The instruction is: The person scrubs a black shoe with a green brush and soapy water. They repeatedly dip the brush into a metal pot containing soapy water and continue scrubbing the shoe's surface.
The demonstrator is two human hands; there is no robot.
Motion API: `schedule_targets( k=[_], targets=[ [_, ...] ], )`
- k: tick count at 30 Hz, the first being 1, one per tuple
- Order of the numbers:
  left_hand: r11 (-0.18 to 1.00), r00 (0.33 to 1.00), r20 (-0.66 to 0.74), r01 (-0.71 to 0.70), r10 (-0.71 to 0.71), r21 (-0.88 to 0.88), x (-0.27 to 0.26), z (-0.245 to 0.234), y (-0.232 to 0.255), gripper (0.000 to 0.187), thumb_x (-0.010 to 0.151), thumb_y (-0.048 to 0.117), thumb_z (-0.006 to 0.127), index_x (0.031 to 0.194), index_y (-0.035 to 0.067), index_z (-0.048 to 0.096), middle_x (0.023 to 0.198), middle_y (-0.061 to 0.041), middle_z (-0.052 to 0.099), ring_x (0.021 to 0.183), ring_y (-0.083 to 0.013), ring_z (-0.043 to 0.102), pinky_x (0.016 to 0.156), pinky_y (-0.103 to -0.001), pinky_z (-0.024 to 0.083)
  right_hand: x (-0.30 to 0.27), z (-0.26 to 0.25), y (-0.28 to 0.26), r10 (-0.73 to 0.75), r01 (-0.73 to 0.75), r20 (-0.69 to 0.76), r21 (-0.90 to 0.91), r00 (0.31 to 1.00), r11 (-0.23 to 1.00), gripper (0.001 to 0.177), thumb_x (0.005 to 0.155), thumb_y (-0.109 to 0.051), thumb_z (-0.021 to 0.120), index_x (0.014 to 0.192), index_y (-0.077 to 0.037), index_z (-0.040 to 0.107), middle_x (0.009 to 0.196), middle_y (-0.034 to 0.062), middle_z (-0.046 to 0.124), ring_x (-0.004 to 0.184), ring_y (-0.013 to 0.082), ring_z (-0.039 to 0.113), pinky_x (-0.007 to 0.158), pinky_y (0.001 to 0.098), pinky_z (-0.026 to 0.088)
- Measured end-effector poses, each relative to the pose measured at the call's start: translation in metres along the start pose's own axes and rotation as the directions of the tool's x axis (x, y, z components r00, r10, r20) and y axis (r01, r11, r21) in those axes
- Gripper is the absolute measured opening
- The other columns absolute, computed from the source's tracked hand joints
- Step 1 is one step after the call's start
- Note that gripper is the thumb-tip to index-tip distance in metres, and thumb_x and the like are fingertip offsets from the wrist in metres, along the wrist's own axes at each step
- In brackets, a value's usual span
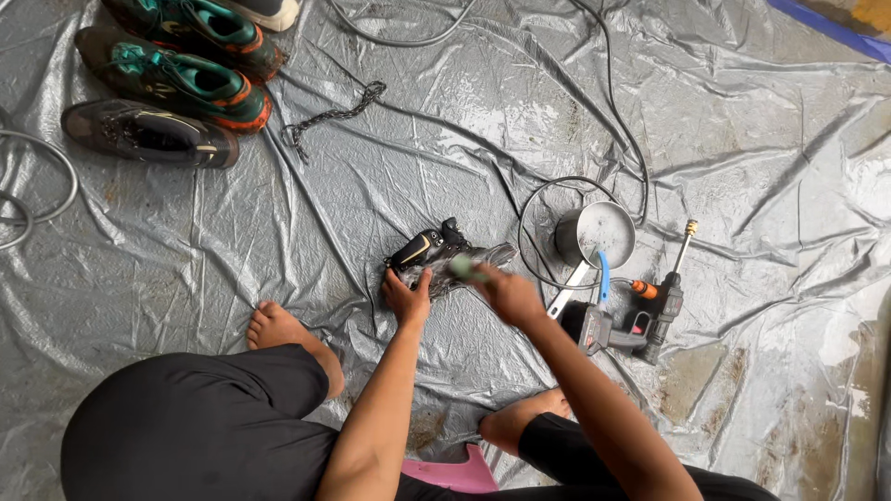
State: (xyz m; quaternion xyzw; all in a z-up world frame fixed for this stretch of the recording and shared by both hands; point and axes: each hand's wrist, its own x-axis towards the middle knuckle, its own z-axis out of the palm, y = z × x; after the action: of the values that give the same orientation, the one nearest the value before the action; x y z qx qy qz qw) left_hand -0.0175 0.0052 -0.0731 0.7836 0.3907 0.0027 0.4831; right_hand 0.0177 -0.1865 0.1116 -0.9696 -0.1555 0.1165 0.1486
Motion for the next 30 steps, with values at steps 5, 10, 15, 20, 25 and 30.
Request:
schedule_targets(
  k=[5, 10, 15, 20, 25, 30],
  targets=[
    [1.000, 1.000, 0.009, -0.001, 0.001, 0.004, 0.002, 0.003, 0.003, 0.102, 0.081, 0.067, 0.080, 0.152, 0.004, 0.043, 0.138, -0.026, 0.052, 0.137, -0.0447, 0.052, 0.117, -0.055, 0.039, 0.009, 0.015, 0.031, -0.066, 0.066, -0.060, -0.001, 0.996, 0.998, 0.032, 0.101, -0.040, 0.064, 0.127, -0.023, 0.065, 0.077, 0.0220, 0.074, 0.067, 0.0469, 0.073, 0.062, 0.0593, 0.057],
    [1.000, 1.000, 0.025, 0.012, -0.012, -0.017, 0.005, -0.001, 0.004, 0.104, 0.080, 0.066, 0.081, 0.152, 0.003, 0.043, 0.139, -0.026, 0.052, 0.137, -0.0462, 0.052, 0.118, -0.055, 0.039, 0.026, 0.009, 0.062, 0.243, -0.242, -0.069, 0.023, 0.968, 0.970, 0.034, 0.106, -0.054, 0.056, 0.135, -0.036, 0.059, 0.080, 0.0174, 0.076, 0.080, 0.0437, 0.076, 0.077, 0.0549, 0.061],
    [1.000, 1.000, 0.003, 0.002, -0.002, -0.006, -0.008, -0.005, 0.011, 0.099, 0.079, 0.062, 0.083, 0.149, 0.003, 0.045, 0.135, -0.028, 0.053, 0.135, -0.0488, 0.053, 0.118, -0.055, 0.038, -0.013, 0.017, -0.019, -0.096, 0.101, 0.070, -0.078, 0.993, 0.992, 0.025, 0.103, -0.051, 0.060, 0.121, -0.034, 0.064, 0.078, 0.0101, 0.075, 0.070, 0.0349, 0.077, 0.066, 0.0489, 0.062],
    [1.000, 1.000, 0.019, 0.022, -0.022, -0.019, -0.013, -0.005, 0.002, 0.102, 0.078, 0.064, 0.083, 0.150, 0.003, 0.045, 0.138, -0.029, 0.053, 0.137, -0.0486, 0.053, 0.119, -0.055, 0.038, 0.010, 0.008, 0.082, 0.251, -0.251, 0.011, -0.002, 0.968, 0.968, 0.032, 0.102, -0.051, 0.062, 0.112, -0.022, 0.068, 0.078, 0.0229, 0.074, 0.079, 0.0481, 0.074, 0.074, 0.0581, 0.059],
    [0.999, 0.999, 0.017, 0.033, -0.033, 0.009, -0.007, -0.005, 0.011, 0.103, 0.078, 0.066, 0.082, 0.151, 0.004, 0.045, 0.139, -0.027, 0.053, 0.137, -0.0460, 0.053, 0.119, -0.054, 0.039, 0.005, 0.012, 0.027, 0.199, -0.181, -0.158, 0.119, 0.967, 0.976, 0.025, 0.102, -0.043, 0.069, 0.125, -0.035, 0.065, 0.078, 0.0150, 0.076, 0.075, 0.0414, 0.076, 0.071, 0.0533, 0.060],
    [1.000, 1.000, 0.015, 0.018, -0.018, -0.009, 0.002, 0.006, -0.004, 0.105, 0.077, 0.069, 0.082, 0.152, 0.005, 0.045, 0.140, -0.026, 0.053, 0.137, -0.0453, 0.054, 0.119, -0.054, 0.039, -0.013, 0.010, 0.009, -0.008, 0.009, -0.045, 0.024, 0.999, 1.000, 0.035, 0.094, -0.034, 0.070, 0.126, -0.020, 0.070, 0.089, 0.0210, 0.076, 0.074, 0.0473, 0.073, 0.067, 0.0632, 0.059]
  ],
)
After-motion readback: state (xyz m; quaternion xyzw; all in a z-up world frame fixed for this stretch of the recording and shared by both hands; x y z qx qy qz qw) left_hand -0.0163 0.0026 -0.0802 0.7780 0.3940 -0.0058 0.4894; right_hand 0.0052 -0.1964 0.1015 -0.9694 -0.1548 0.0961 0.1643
